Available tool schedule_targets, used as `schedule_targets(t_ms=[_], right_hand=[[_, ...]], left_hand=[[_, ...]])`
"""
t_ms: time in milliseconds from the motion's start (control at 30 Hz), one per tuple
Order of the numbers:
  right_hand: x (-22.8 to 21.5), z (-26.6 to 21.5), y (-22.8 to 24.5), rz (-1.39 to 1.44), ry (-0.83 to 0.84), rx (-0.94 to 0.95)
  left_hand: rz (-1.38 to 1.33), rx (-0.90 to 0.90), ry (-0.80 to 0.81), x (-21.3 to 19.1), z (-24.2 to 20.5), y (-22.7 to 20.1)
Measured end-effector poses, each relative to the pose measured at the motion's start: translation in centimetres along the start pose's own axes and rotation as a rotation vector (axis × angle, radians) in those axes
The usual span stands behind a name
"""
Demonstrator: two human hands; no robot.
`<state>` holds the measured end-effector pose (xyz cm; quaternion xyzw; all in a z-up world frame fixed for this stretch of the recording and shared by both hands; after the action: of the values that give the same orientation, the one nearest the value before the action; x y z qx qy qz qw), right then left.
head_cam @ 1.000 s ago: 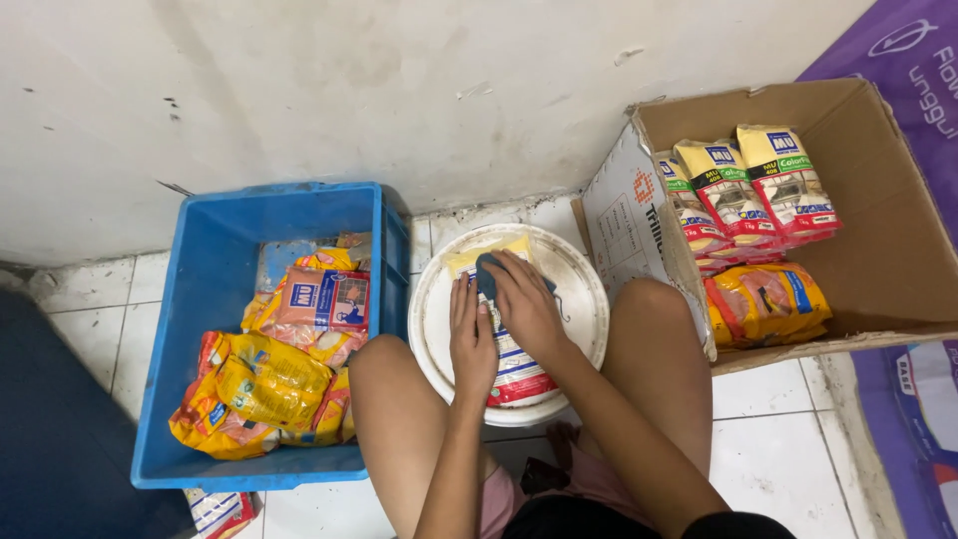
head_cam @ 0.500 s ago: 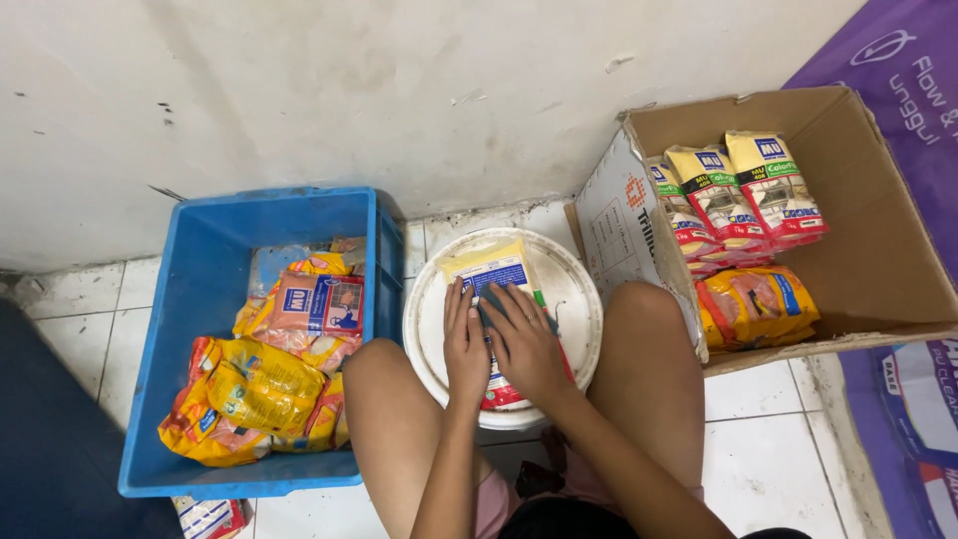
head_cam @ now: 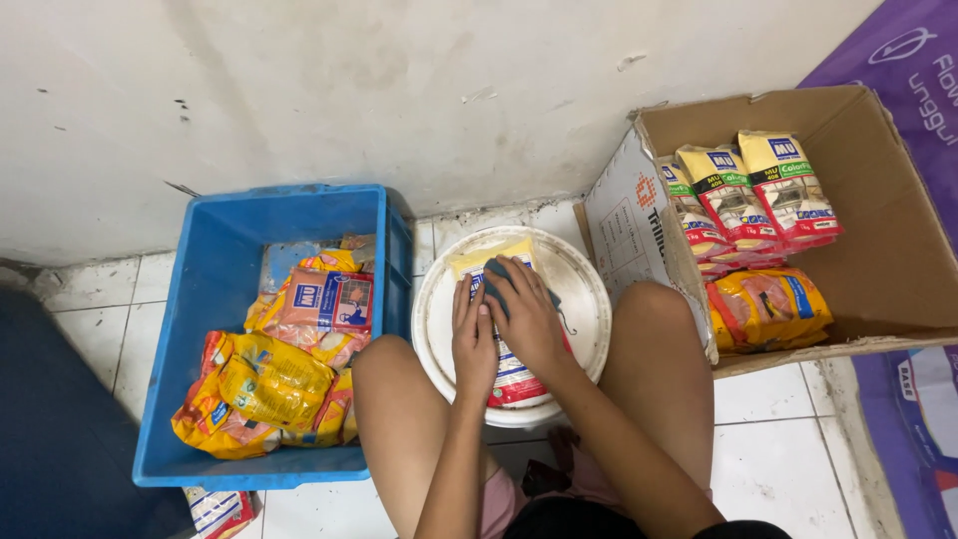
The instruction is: Cleaning a package of building material with a cloth while sitting on the floor.
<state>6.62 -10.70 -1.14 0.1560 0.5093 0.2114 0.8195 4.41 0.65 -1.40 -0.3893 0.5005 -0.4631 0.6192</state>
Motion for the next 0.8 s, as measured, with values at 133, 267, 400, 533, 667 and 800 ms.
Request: schedule_targets(t_ms=[133, 267, 400, 533, 667, 800], right_hand=[[1.0, 2.8, -0.7, -0.008, -0.005, 0.031], [0.3, 2.0, -0.5, 0.050, -0.065, 0.015], [-2.1, -1.2, 0.6, 0.076, -0.155, -0.037], [-4.9, -5.6, 1.5, 0.086, -0.151, -0.047], [-5.6, -7.9, 1.6, 0.112, -0.060, -0.014], [-4.8, -6.8, 1.6, 0.063, -0.019, -0.025]], left_hand=[[-0.006, -0.032, 0.006, -0.3, 0.1, -1.4], [-0.021, -0.034, 0.013, -0.3, -0.2, -1.5], [-0.007, -0.010, 0.012, -0.2, -0.1, -0.7], [0.004, -0.022, 0.016, -0.3, 0.1, -1.0], [-0.006, -0.051, 0.033, -0.4, -0.2, -1.6], [0.011, -0.033, 0.030, -0.4, -0.1, -1.4]])
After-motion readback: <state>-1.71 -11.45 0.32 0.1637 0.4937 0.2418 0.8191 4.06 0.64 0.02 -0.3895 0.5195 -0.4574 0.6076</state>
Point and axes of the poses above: each hand's wrist, its own z-axis towards the middle knuckle, its own x-axis out of the palm, y = z × x, the point moved 4 cm from there along z, towards the middle knuckle, and after that the axes turned 7 degrees about x, right-handed, at the moved point
